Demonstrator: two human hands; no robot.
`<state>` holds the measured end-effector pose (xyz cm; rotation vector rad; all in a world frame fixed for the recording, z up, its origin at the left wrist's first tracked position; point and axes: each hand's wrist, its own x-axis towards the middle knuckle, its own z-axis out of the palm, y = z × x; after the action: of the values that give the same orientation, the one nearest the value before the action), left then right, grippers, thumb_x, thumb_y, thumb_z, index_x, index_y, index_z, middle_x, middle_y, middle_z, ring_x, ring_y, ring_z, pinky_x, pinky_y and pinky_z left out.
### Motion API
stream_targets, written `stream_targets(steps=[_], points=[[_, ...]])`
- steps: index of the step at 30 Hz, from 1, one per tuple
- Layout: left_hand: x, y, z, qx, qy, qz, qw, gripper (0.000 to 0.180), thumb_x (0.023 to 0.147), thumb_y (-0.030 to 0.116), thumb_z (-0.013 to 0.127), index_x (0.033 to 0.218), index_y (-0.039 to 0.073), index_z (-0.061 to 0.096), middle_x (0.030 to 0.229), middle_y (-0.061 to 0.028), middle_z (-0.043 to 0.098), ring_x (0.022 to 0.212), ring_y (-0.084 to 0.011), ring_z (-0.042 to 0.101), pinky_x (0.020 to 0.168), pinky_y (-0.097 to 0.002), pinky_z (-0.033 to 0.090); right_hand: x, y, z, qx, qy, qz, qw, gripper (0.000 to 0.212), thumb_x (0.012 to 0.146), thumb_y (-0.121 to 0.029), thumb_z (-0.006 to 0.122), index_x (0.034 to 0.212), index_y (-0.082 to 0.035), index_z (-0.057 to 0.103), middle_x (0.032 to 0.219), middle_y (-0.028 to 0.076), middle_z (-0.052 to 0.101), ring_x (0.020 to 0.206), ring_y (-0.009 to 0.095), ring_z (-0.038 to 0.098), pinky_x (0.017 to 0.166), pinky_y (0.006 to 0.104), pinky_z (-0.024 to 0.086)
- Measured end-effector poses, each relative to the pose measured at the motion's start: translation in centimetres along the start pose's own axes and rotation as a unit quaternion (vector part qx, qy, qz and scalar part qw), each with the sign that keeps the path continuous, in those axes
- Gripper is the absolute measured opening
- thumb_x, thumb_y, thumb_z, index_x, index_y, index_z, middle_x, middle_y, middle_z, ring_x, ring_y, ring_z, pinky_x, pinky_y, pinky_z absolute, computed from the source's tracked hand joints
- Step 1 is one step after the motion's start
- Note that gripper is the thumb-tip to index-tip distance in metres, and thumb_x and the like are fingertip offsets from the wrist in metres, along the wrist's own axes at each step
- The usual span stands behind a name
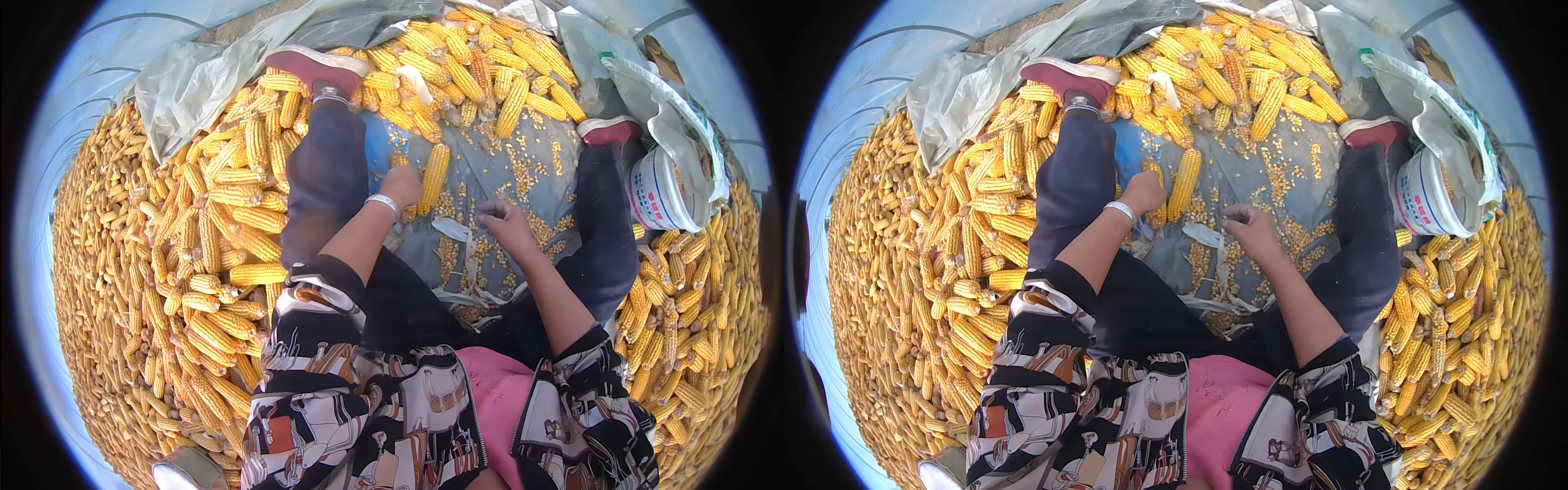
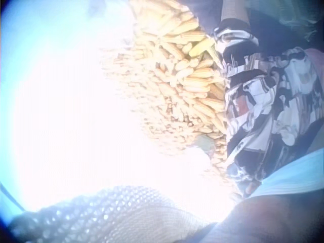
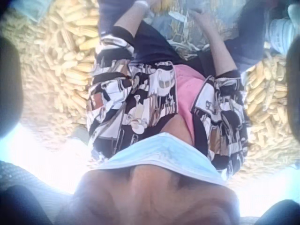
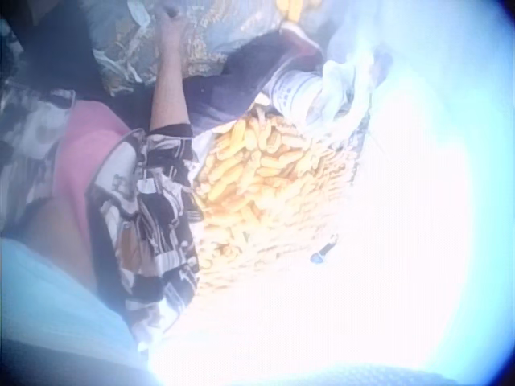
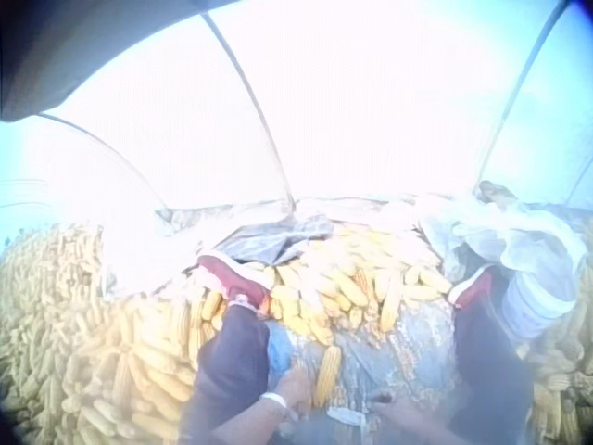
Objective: The person sits on a tarp covered with corn cobs and repeatedly shucks corn by hand, removing kernels from the cob and placing them into a nearby bucket. The person handles multiple cobs one at a time, discarding the stripped cobs aside.
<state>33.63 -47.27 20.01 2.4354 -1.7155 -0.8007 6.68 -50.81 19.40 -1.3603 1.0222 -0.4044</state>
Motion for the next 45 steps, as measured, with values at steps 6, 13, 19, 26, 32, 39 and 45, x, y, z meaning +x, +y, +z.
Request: stream_targets(steps=[6,13,19,26,32,39,45], points=[[0.4,0.3,4.2,-0.064,0.091,-0.217,0.97,0.068,0.082,0.021,0.068,0.137,-0.003,0.035,0.123,-0.0292,0.053,0.105,-0.0424,0.062,0.086,-0.0447,0.054,9.2,1.3,7.3,-0.16,0.038,-0.004,0.986,0.051,0.077,-0.026,0.075,0.118,0.003,0.061,0.101,0.019,0.069,0.095,0.029,0.068,0.083,0.0382,0.053],[2.9,-0.4,3.4,-0.192,-0.011,-0.269,0.944,0.065,0.068,0.027,0.079,0.119,-0.006,0.056,0.108,-0.0245,0.065,0.1,-0.0391,0.066,0.083,-0.0427,0.053,13.7,3.3,10.9,-0.138,0.133,0.134,0.972,0.062,0.078,-0.031,0.075,0.123,0.004,0.053,0.11,0.021,0.066,0.095,0.032,0.067,0.082,0.04,0.053],[3.6,0.1,3.9,-0.619,-0.017,-0.225,0.752,0.036,0.073,0.012,0.073,0.101,-0.008,0.062,0.094,-0.0148,0.067,0.082,-0.0274,0.067,0.073,-0.0405,0.054,13.5,3.6,7.4,0.305,0.008,0.212,0.928,0.046,0.081,-0.024,0.072,0.114,0.005,0.058,0.098,0.013,0.067,0.083,0.023,0.067,0.07,0.0352,0.055],[8.2,-0.3,-1.7,-0.817,0.197,-0.235,0.488,0.038,0.084,0.025,0.067,0.113,0.001,0.059,0.105,-0.0104,0.065,0.093,-0.0268,0.063,0.086,-0.0417,0.051,15.3,-0.6,1.5,0.181,-0.12,0.163,0.962,0.049,0.076,-0.029,0.075,0.109,0.005,0.062,0.094,0.01,0.066,0.077,0.017,0.064,0.066,0.0313,0.051],[11.0,-3.3,-0.9,-0.884,0.115,-0.179,0.415,0.063,0.086,0.046,0.061,0.135,0.008,0.047,0.14,-0.0137,0.046,0.133,-0.0303,0.039,0.11,-0.0592,0.026,18.0,-4.6,-3.1,-0.078,-0.15,0.112,0.979,0.053,0.072,-0.027,0.075,0.111,0.006,0.061,0.097,0.009,0.065,0.084,0.016,0.063,0.072,0.0289,0.05],[12.4,-3.0,0.7,-0.908,0.113,-0.126,0.383,0.085,0.083,0.054,0.062,0.149,0.011,0.03,0.159,-0.0127,0.013,0.148,-0.0332,0.004,0.112,-0.0674,0.005,27.8,-8.6,2.2,0.07,-0.014,-0.087,0.994,0.052,0.076,-0.025,0.072,0.116,0.007,0.059,0.105,0.01,0.066,0.089,0.017,0.063,0.08,0.0316,0.051],[11.1,-2.5,1.1,-0.931,0.108,-0.112,0.331,0.082,0.084,0.059,0.054,0.147,0.013,0.031,0.158,-0.0106,0.018,0.147,-0.033,0.013,0.111,-0.0689,0.008,27.5,-8.4,4.5,0.054,-0.036,0.002,0.998,0.053,0.083,-0.028,0.07,0.123,0.003,0.056,0.109,0.009,0.064,0.096,0.018,0.061,0.087,0.0325,0.048]])
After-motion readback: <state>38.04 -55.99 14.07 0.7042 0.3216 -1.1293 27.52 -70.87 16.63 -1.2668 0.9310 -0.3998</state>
